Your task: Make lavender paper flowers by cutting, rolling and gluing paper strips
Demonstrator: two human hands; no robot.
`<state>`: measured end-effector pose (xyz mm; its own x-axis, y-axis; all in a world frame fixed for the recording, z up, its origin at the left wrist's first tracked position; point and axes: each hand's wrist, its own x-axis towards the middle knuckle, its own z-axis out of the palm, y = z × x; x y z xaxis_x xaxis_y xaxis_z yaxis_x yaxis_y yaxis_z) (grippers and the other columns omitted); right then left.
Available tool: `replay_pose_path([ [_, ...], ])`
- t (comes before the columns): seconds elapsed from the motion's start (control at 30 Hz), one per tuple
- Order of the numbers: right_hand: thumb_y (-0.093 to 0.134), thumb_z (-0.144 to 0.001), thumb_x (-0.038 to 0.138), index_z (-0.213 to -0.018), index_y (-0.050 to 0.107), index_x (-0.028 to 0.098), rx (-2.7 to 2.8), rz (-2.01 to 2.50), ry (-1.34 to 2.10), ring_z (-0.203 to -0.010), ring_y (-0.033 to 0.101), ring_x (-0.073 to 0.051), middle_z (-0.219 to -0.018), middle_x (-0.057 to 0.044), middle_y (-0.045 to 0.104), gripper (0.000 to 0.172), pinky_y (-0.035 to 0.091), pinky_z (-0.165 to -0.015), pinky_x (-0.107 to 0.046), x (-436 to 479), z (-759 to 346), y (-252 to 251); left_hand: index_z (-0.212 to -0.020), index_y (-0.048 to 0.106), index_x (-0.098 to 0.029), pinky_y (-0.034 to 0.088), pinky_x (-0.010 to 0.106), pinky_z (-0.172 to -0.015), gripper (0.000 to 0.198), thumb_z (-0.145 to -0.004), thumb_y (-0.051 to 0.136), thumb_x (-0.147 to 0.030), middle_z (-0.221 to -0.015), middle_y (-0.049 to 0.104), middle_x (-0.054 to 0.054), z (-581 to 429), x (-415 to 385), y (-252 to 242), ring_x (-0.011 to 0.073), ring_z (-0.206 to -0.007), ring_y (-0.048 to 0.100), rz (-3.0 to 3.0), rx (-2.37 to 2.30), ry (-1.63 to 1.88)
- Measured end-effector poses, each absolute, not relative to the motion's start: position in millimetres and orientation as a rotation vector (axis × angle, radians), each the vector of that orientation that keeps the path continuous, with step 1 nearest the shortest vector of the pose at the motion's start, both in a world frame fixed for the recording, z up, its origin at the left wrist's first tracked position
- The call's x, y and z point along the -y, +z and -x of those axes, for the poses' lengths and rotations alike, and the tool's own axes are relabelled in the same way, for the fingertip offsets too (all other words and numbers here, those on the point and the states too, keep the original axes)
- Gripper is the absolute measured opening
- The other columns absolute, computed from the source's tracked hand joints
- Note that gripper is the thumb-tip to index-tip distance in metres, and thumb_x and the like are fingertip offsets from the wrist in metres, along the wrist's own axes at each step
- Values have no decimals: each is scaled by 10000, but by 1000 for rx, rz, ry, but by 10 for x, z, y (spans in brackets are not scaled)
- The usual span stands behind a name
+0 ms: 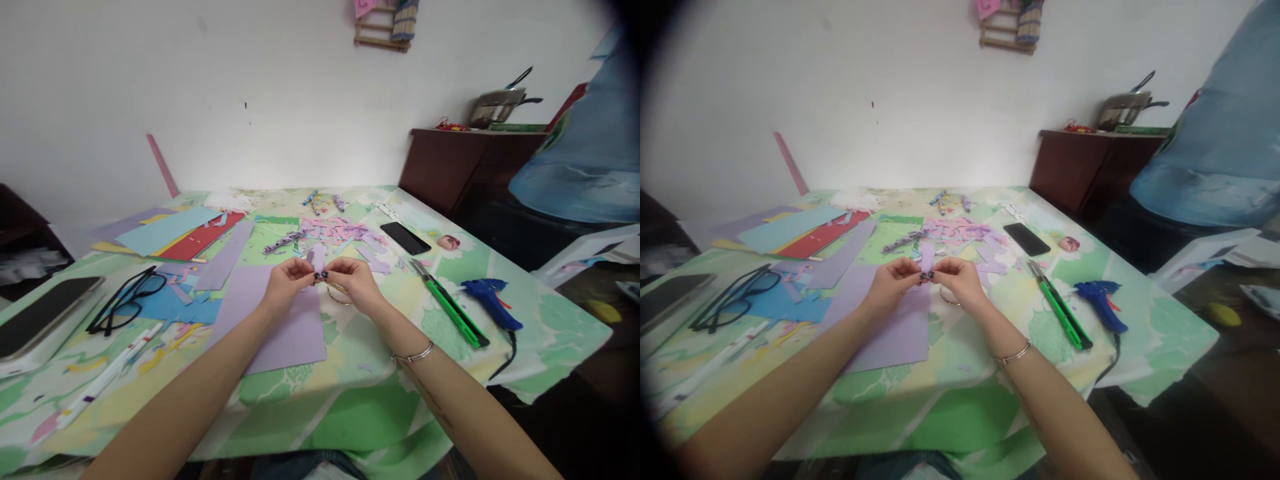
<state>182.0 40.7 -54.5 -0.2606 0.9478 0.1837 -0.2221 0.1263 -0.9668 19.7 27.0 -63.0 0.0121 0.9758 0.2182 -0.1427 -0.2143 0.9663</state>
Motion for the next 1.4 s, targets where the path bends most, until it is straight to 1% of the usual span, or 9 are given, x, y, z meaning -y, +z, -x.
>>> replay_pose_path([
  [0.3, 752, -572, 224, -661, 605, 179, 1328, 776, 1363, -585, 606, -114, -617, 20, 638, 178, 481, -612, -259, -437, -1808, -588, -679, 596, -149, 470, 215, -576, 218, -574, 780, -200, -635, 610, -22, -223, -244, -589, 84, -571, 569, -1270, -976, 1417],
  [0.53, 770, -583, 301, -674, 567, 184, 1398, 752, 1316, -626, 627, -144, -638, 9, 630, 251, 494, -635, -285, -437, -1800, -612, -695, 588, -146, 483, 231, -568, 206, -587, 759, -187, -628, 636, -4, -246, -207, -552, 112, -580, 606, -1337, -990, 1365],
  [0.67, 764, -577, 252, -685, 568, 192, 1440, 773, 1237, -634, 604, -135, -670, 12, 612, 232, 490, -635, -276, -433, -1785, -629, -699, 583, -146, 499, 235, -584, 207, -577, 749, -170, -626, 637, -9, -244, -213, -559, 111, -574, 613, -1322, -1017, 1383],
  [0.83, 730, -602, 229, -726, 561, 200, 1487, 785, 1195, -654, 611, -147, -706, 2, 611, 211, 496, -635, -285, -423, -1787, -629, -717, 577, -145, 516, 245, -600, 221, -585, 749, -187, -642, 647, -1, -233, -213, -555, 122, -589, 633, -1307, -1028, 1383],
  [0.97, 699, -626, 234, -718, 540, 203, 1523, 802, 1156, -637, 600, -143, -689, 5, 598, 186, 490, -619, -281, -433, -1794, -642, -718, 569, -146, 515, 237, -605, 223, -580, 743, -169, -638, 638, -7, -239, -203, -558, 114, -586, 626, -1318, -1046, 1394],
  [1.17, 668, -629, 192, -716, 518, 210, 1614, 854, 1027, -602, 536, -119, -665, 28, 566, 175, 443, -582, -254, -453, -1802, -709, -731, 561, -157, 506, 203, -615, 255, -556, 744, -131, -658, 614, -27, -270, -191, -614, 92, -610, 603, -1407, -1111, 1477],
  [1.27, 662, -620, 183, -713, 495, 212, 1635, 877, 987, -583, 522, -112, -654, 37, 557, 193, 429, -566, -246, -458, -1811, -722, -752, 583, -149, 519, 211, -641, 251, -556, 738, -125, -680, 634, -13, -273, -191, -625, 104, -640, 624, -1410, -1132, 1463],
  [1.4, 640, -620, 171, -738, 468, 213, 1632, 888, 970, -582, 539, -111, -668, 38, 571, 213, 446, -574, -244, -458, -1826, -698, -749, 615, -130, 543, 229, -657, 234, -548, 734, -132, -670, 657, 2, -256, -199, -591, 126, -633, 661, -1351, -1137, 1423],
])
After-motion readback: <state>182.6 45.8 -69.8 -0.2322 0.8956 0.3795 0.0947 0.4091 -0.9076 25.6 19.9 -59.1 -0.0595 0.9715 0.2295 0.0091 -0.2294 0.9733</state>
